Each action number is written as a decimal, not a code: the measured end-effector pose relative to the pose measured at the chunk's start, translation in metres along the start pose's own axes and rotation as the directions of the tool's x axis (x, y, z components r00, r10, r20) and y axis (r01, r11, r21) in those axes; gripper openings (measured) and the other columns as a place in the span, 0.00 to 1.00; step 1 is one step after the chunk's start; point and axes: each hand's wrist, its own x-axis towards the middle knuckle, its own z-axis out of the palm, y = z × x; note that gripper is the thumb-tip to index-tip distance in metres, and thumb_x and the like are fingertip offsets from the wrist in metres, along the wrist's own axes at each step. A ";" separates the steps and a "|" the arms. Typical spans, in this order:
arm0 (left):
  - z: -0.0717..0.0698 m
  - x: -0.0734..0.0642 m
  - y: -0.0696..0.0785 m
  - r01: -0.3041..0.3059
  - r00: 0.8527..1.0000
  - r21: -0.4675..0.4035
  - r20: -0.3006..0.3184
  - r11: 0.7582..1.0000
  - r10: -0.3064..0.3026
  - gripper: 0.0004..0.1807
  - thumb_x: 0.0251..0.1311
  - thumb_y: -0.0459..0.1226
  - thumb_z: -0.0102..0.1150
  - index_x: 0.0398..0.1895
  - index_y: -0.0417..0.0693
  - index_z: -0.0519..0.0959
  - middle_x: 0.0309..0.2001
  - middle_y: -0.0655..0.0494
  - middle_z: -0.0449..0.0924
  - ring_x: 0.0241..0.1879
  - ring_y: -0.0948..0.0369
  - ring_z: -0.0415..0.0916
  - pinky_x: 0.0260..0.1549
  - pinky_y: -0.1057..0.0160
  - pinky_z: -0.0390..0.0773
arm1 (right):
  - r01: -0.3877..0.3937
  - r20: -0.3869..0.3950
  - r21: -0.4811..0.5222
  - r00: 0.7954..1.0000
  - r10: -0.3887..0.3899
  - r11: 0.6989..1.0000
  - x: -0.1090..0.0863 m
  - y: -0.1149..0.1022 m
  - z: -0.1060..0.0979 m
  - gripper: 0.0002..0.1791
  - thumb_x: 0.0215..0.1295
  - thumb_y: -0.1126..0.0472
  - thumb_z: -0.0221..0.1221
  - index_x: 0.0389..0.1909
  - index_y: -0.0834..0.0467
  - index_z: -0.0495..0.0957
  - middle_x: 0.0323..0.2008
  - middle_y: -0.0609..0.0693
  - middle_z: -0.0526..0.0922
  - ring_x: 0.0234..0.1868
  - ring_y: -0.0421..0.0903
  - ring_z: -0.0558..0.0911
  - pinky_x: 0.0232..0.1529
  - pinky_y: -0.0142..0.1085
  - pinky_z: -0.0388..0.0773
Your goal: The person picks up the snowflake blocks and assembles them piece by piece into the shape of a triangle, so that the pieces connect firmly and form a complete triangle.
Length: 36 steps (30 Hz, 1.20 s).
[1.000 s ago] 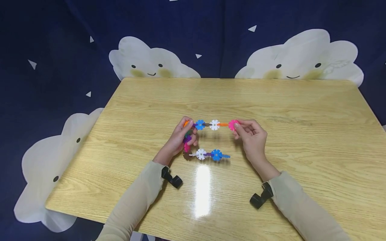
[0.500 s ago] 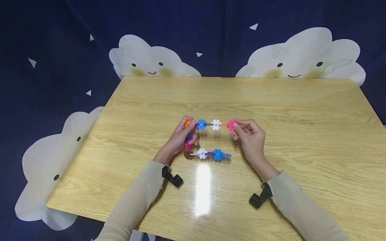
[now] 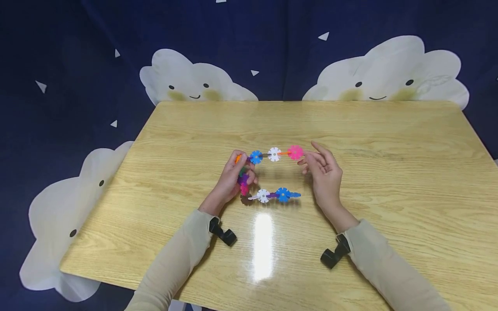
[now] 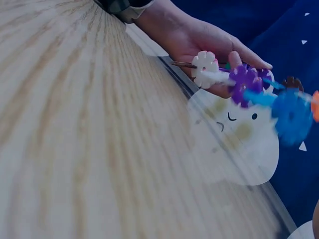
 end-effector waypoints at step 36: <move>0.001 -0.001 0.002 -0.083 0.996 -0.259 -0.055 0.962 0.071 0.27 0.68 0.24 0.42 0.70 0.36 0.57 0.66 0.29 0.65 0.61 0.45 0.75 0.54 0.67 0.81 | -0.153 -0.023 0.050 0.988 0.154 0.987 0.001 0.000 0.024 0.08 0.72 0.72 0.49 0.45 0.57 0.69 0.38 0.52 0.77 0.36 0.46 0.89 0.45 0.35 0.86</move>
